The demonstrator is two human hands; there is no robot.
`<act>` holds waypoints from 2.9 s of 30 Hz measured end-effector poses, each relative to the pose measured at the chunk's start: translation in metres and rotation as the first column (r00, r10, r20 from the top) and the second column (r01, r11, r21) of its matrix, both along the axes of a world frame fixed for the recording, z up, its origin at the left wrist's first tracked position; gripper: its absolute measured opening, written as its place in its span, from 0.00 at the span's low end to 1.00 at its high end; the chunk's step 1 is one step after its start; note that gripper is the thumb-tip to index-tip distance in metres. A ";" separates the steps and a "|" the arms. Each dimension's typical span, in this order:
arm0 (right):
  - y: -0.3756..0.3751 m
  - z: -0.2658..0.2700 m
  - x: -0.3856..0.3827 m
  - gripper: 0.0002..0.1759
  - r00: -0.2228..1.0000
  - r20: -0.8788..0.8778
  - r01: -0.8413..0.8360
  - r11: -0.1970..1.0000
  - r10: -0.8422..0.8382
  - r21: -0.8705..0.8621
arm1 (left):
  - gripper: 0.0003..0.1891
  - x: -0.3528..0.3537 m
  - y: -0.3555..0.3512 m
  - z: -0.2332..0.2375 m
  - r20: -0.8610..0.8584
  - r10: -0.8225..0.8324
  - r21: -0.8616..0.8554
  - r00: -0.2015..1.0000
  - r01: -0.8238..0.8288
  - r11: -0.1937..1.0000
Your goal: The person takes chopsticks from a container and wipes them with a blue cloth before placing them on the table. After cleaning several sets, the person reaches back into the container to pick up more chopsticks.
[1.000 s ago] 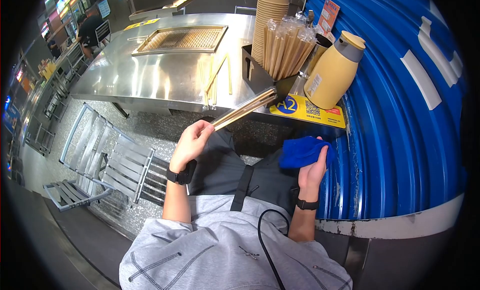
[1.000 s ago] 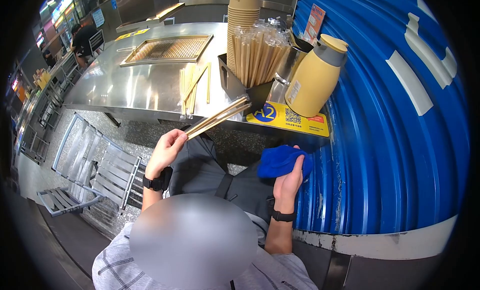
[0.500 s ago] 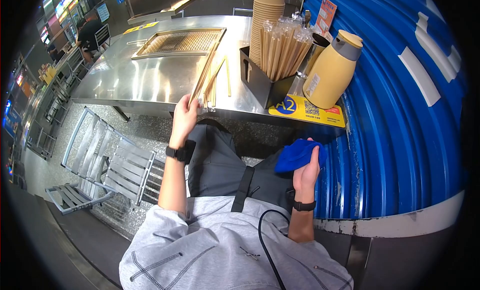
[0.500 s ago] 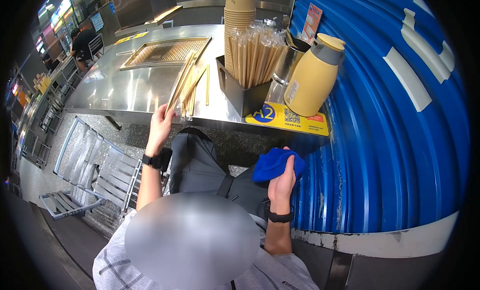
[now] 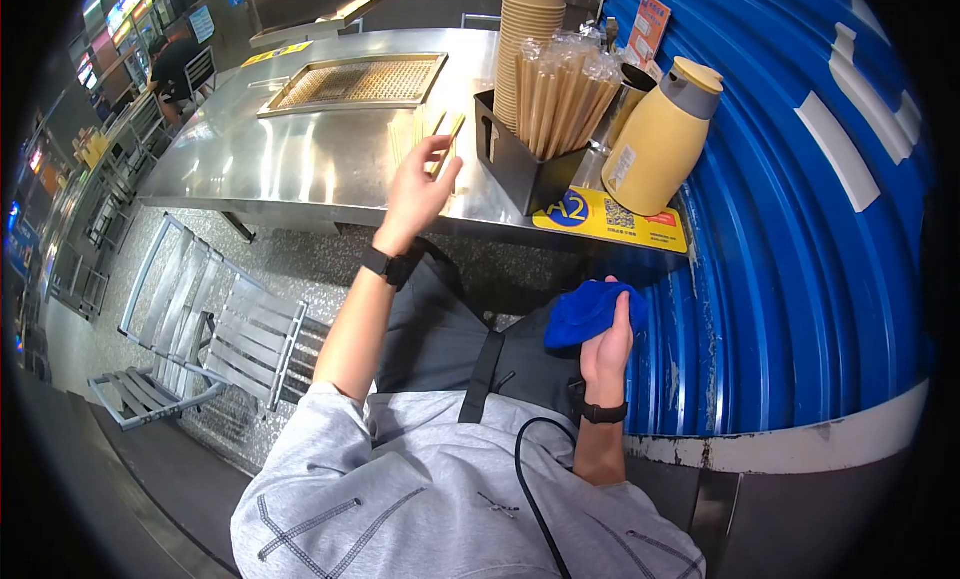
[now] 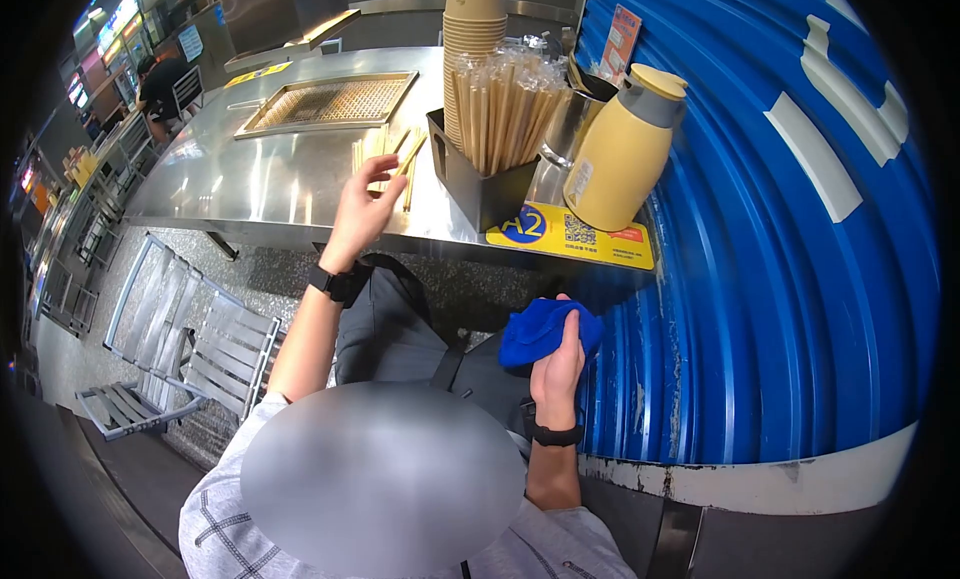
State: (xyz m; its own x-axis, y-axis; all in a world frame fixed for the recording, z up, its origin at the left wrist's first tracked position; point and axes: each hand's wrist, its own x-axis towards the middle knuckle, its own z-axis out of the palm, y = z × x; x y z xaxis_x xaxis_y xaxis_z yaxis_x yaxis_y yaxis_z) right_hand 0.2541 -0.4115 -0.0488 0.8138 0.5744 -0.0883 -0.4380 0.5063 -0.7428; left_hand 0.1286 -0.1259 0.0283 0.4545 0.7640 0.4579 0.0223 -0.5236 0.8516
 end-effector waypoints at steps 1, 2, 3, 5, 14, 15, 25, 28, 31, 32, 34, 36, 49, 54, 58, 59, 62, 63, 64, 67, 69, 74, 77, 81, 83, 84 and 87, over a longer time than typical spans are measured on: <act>0.002 0.001 -0.002 0.21 1.000 -0.006 0.000 1.000 0.000 0.002 | 0.19 0.008 -0.007 0.002 0.003 -0.039 0.100 0.999 0.039 0.994; 0.004 0.003 -0.005 0.21 1.000 -0.011 0.000 1.000 0.000 0.002 | 0.20 0.015 -0.016 0.012 -0.007 -0.092 0.127 0.996 0.092 0.988; 0.005 0.004 -0.008 0.21 1.000 -0.015 0.001 1.000 -0.001 0.003 | 0.21 0.023 -0.025 0.021 -0.010 -0.119 0.165 0.993 0.119 0.979; 0.006 0.007 -0.013 0.21 0.999 -0.034 -0.024 1.000 0.025 0.004 | 0.21 0.041 -0.037 0.031 -0.006 -0.141 0.207 0.990 0.139 0.968; 0.002 0.000 -0.019 0.20 0.996 -0.031 -0.080 0.997 0.079 -0.021 | 0.12 0.086 -0.051 0.036 0.015 0.023 0.260 1.000 -0.026 0.965; 0.001 0.000 -0.019 0.19 0.996 -0.038 -0.087 0.996 0.086 -0.019 | 0.12 0.086 -0.052 0.037 0.017 0.037 0.261 0.999 -0.041 0.965; 0.003 -0.005 -0.025 0.18 0.993 -0.046 -0.114 0.993 0.113 -0.019 | 0.12 0.084 -0.052 0.036 -0.003 0.086 0.398 0.996 -0.078 0.914; 0.003 -0.008 -0.025 0.18 0.993 -0.060 -0.102 0.994 0.100 -0.031 | 0.12 0.085 -0.050 0.036 -0.015 0.093 0.406 0.996 -0.079 0.910; 0.002 -0.012 -0.024 0.18 0.992 -0.066 -0.107 0.994 0.105 -0.028 | 0.11 0.088 -0.050 0.040 0.099 0.100 0.385 0.990 -0.130 0.914; 0.002 -0.013 -0.024 0.18 0.992 -0.064 -0.113 0.993 0.112 -0.023 | 0.10 0.089 -0.050 0.042 0.153 0.101 0.375 0.983 -0.153 0.915; 0.003 -0.011 -0.026 0.18 0.991 -0.071 -0.111 0.994 0.110 -0.012 | 0.10 0.091 -0.050 0.049 0.170 0.097 0.386 0.981 -0.157 0.909; 0.002 -0.011 -0.027 0.18 0.990 -0.076 -0.119 0.993 0.117 -0.013 | 0.10 0.092 -0.052 0.052 0.197 0.090 0.379 0.976 -0.160 0.912; 0.003 -0.007 -0.032 0.18 0.983 -0.111 -0.150 0.989 0.146 -0.022 | 0.14 0.099 -0.046 0.052 0.205 -0.006 0.271 0.979 -0.051 0.961; 0.004 -0.009 -0.032 0.18 0.980 -0.126 -0.156 0.988 0.153 -0.011 | 0.13 0.093 -0.051 0.068 0.262 -0.031 0.219 0.965 -0.028 0.975; 0.004 -0.010 -0.033 0.18 0.981 -0.124 -0.154 0.988 0.150 -0.027 | 0.13 0.089 -0.053 0.075 0.290 -0.011 0.240 0.957 -0.062 0.969; 0.005 -0.009 -0.034 0.18 0.982 -0.129 -0.147 0.989 0.141 -0.034 | 0.13 0.088 -0.054 0.077 0.305 -0.012 0.229 0.952 -0.061 0.972; 0.004 -0.015 -0.033 0.18 0.975 -0.129 -0.184 0.983 0.180 -0.019 | 0.11 0.089 -0.055 0.080 0.396 -0.027 0.214 0.918 -0.063 0.975; 0.004 -0.016 -0.033 0.18 0.976 -0.129 -0.179 0.984 0.176 -0.018 | 0.12 0.089 -0.055 0.082 0.433 -0.028 0.210 0.901 -0.070 0.975; 0.004 -0.016 -0.033 0.18 0.977 -0.128 -0.175 0.984 0.171 -0.018 | 0.12 0.089 -0.054 0.084 0.469 -0.030 0.207 0.883 -0.077 0.975; 0.005 -0.016 -0.033 0.19 0.981 -0.125 -0.157 0.987 0.151 -0.033 | 0.12 0.078 -0.059 0.097 0.531 -0.028 0.190 0.847 -0.086 0.978; 0.004 -0.018 -0.033 0.20 0.981 -0.120 -0.154 0.988 0.149 -0.031 | 0.10 0.071 -0.059 0.104 0.592 -0.052 0.271 0.804 -0.138 0.952; 0.005 -0.012 -0.029 0.24 0.986 -0.085 -0.136 0.988 0.141 0.067 | 0.07 0.025 -0.077 0.117 0.715 -0.195 0.263 0.672 0.000 0.965; 0.004 -0.004 -0.026 0.30 0.985 0.057 -0.169 0.980 0.164 0.100 | 0.07 -0.004 -0.091 0.110 0.573 -0.197 0.208 0.796 0.090 0.974; 0.008 0.013 -0.029 0.31 0.950 0.265 -0.197 0.974 0.162 0.111 | 0.08 -0.028 -0.111 0.083 0.238 -0.359 0.038 0.902 0.361 0.932; 0.013 0.017 -0.032 0.28 0.891 0.422 -0.208 0.977 0.166 0.054 | 0.08 -0.023 -0.119 0.057 0.195 -0.411 -0.102 0.890 0.435 0.894; 0.016 0.015 -0.034 0.27 0.832 0.525 -0.204 0.979 0.178 -0.008 | 0.07 -0.021 -0.125 0.050 0.166 -0.421 -0.191 0.892 0.448 0.874; 0.026 0.013 -0.046 0.15 0.589 0.799 -0.006 0.989 0.123 -0.148 | 0.08 -0.011 -0.127 0.024 0.253 -0.474 -0.280 0.843 0.533 0.799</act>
